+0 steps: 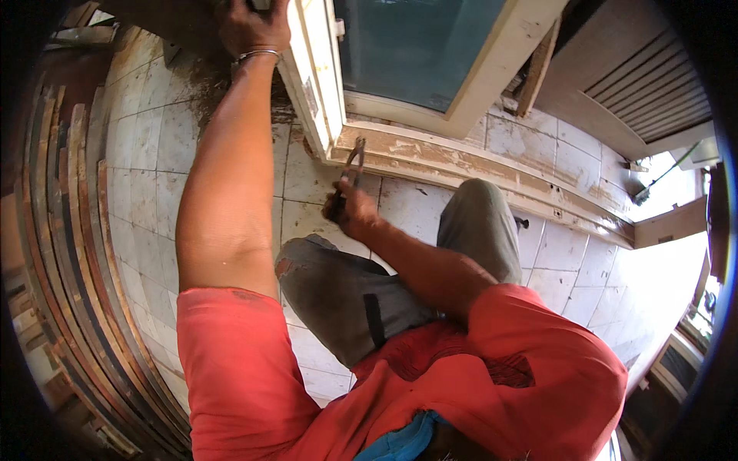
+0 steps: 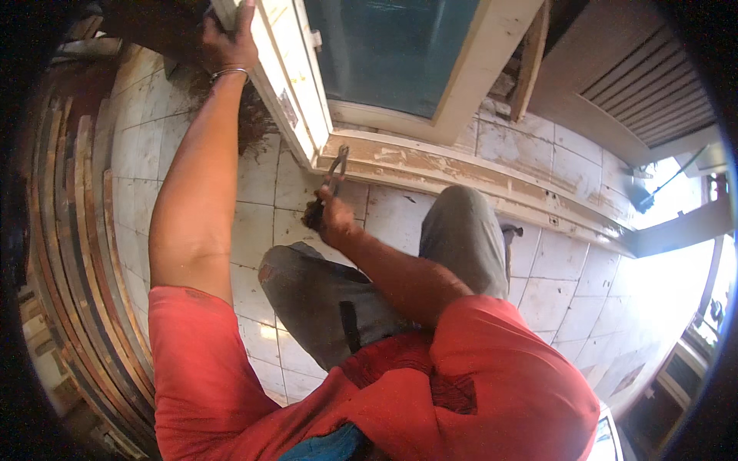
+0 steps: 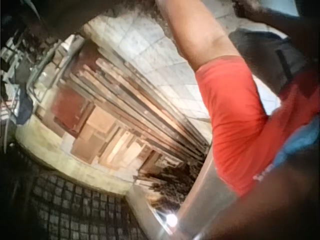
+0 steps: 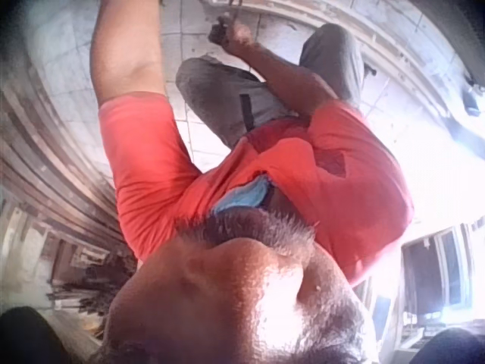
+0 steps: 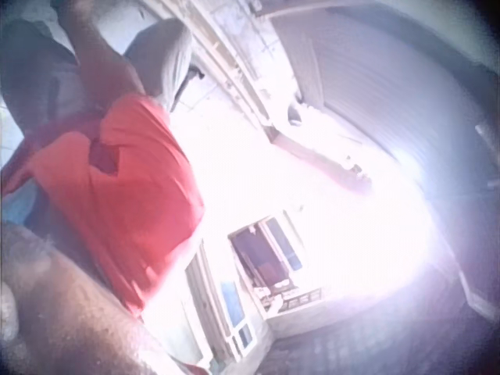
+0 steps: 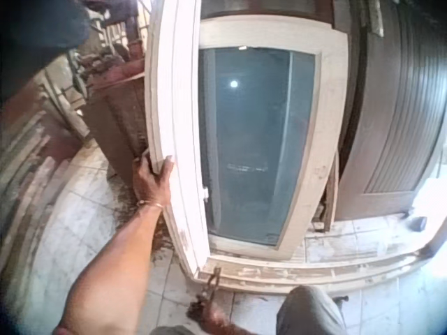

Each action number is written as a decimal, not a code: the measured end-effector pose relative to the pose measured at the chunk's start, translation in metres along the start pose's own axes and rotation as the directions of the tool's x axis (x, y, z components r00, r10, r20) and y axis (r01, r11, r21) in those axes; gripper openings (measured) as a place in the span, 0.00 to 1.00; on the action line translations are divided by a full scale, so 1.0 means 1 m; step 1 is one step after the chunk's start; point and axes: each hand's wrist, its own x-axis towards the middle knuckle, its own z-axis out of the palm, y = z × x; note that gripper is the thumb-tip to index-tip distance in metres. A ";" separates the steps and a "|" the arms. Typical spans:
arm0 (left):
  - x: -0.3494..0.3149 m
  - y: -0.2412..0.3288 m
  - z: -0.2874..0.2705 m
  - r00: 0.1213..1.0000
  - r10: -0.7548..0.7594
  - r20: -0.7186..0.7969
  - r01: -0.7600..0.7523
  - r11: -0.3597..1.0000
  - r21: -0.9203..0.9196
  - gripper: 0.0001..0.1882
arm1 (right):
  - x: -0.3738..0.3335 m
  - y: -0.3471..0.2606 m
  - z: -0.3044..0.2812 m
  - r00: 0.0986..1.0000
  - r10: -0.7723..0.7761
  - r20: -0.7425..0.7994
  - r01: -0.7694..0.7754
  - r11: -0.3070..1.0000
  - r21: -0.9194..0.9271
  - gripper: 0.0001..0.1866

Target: The person uses a hammer and a pair of pincers to remove nails and hardware from a wooden door frame, eventually lifting the frame off the floor.

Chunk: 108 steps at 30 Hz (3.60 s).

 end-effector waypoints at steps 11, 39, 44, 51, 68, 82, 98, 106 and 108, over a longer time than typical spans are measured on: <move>0.001 -0.022 0.011 0.968 -0.232 0.098 0.231 0.973 0.015 0.54 | -0.277 -0.258 -0.129 0.839 -0.541 -0.061 0.058 0.199 -0.978 0.11; -0.001 0.008 -0.010 0.928 -0.352 0.122 0.340 0.934 0.111 0.42 | -0.407 -0.150 -0.399 0.172 -0.738 -0.653 -0.585 0.457 -0.670 0.43; -0.015 0.027 -0.080 0.879 -0.438 0.187 0.463 0.878 -0.120 0.31 | -0.418 -0.224 -0.290 0.290 -0.834 -0.469 -0.411 0.334 -0.848 0.37; -0.104 0.123 -0.211 0.111 -0.847 0.520 0.942 0.257 0.218 0.10 | -0.448 -0.209 -0.092 0.620 -0.784 -0.034 0.096 0.119 -0.988 0.27; -0.135 0.373 -0.335 -0.392 -0.326 0.860 0.569 0.649 0.505 0.17 | -0.703 -0.032 -0.250 0.440 -0.619 -0.651 -0.306 0.578 -0.756 0.30; -0.067 0.383 -0.285 -0.343 -0.654 0.674 0.436 0.524 0.731 0.17 | -0.800 0.009 -0.243 0.362 -0.659 -0.659 -0.037 0.696 -0.717 0.29; -0.168 0.721 -0.234 -0.371 -0.245 0.895 0.256 0.900 0.353 0.18 | -0.958 -0.100 -0.496 0.179 -0.489 -0.854 0.279 0.858 -0.432 0.22; -0.213 0.808 -0.177 -0.368 0.108 0.924 -0.175 0.968 -0.182 0.19 | -0.980 -0.109 -0.578 -0.019 -0.662 -0.749 0.031 0.749 -0.662 0.17; -0.224 0.818 -0.165 -0.349 0.048 0.936 -0.064 0.995 -0.075 0.19 | -0.971 -0.103 -0.577 -0.053 -0.635 -0.771 -0.007 0.772 -0.636 0.22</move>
